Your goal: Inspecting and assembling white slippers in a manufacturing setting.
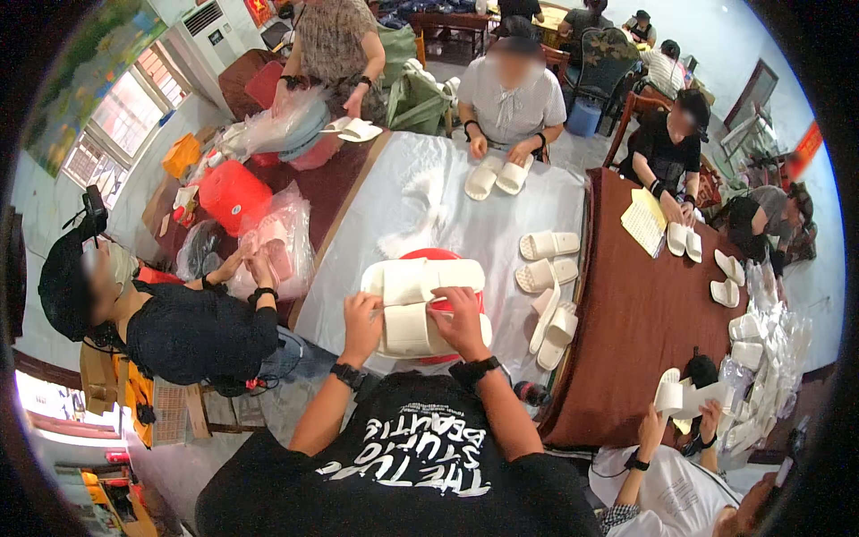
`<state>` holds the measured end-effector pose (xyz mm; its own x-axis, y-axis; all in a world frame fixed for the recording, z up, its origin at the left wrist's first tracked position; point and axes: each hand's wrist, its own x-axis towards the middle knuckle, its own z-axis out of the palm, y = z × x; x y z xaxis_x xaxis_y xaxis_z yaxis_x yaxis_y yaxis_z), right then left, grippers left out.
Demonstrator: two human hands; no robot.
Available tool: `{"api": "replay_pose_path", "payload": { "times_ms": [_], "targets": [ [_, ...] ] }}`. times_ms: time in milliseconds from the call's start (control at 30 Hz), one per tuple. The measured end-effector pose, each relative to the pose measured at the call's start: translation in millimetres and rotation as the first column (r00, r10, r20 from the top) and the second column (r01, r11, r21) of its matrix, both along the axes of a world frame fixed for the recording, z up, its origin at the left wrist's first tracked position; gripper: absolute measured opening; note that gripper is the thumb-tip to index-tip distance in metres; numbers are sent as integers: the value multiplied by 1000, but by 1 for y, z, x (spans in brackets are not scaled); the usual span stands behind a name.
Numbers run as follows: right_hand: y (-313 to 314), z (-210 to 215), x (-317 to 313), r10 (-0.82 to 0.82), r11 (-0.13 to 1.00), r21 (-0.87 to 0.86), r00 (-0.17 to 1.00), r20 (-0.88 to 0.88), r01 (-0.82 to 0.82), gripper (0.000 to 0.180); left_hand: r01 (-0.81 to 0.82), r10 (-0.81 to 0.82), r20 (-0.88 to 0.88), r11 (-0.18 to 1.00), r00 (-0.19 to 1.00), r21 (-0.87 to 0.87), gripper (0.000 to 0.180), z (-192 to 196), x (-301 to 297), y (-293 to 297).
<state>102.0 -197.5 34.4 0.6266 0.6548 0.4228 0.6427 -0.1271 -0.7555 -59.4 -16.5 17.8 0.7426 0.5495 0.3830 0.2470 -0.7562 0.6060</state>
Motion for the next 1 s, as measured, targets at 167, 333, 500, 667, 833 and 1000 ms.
{"api": "replay_pose_path", "payload": {
  "times_ms": [167,333,500,667,833,1000],
  "targets": [
    [-10,2,10,-139,987,72,989,-54,143,49,-254,254,119,967,960,-15,18,-4,-21,39],
    [-14,-17,15,-139,990,-33,981,-137,136,38,-552,565,94,823,820,-136,21,-48,-42,96],
    [-12,-31,17,-128,989,-75,991,46,131,25,-552,722,-43,488,691,-676,31,-106,-54,122],
    [-11,-40,15,-119,986,-104,985,127,133,23,-696,630,-375,394,680,-600,33,-146,-61,128],
    [-13,-49,13,-120,982,-128,981,151,140,23,-458,347,-725,887,595,49,37,-153,-60,144],
    [-14,-55,13,-104,980,-155,986,127,123,24,-628,351,-736,768,579,-128,39,-151,-43,164]
  ]
}}
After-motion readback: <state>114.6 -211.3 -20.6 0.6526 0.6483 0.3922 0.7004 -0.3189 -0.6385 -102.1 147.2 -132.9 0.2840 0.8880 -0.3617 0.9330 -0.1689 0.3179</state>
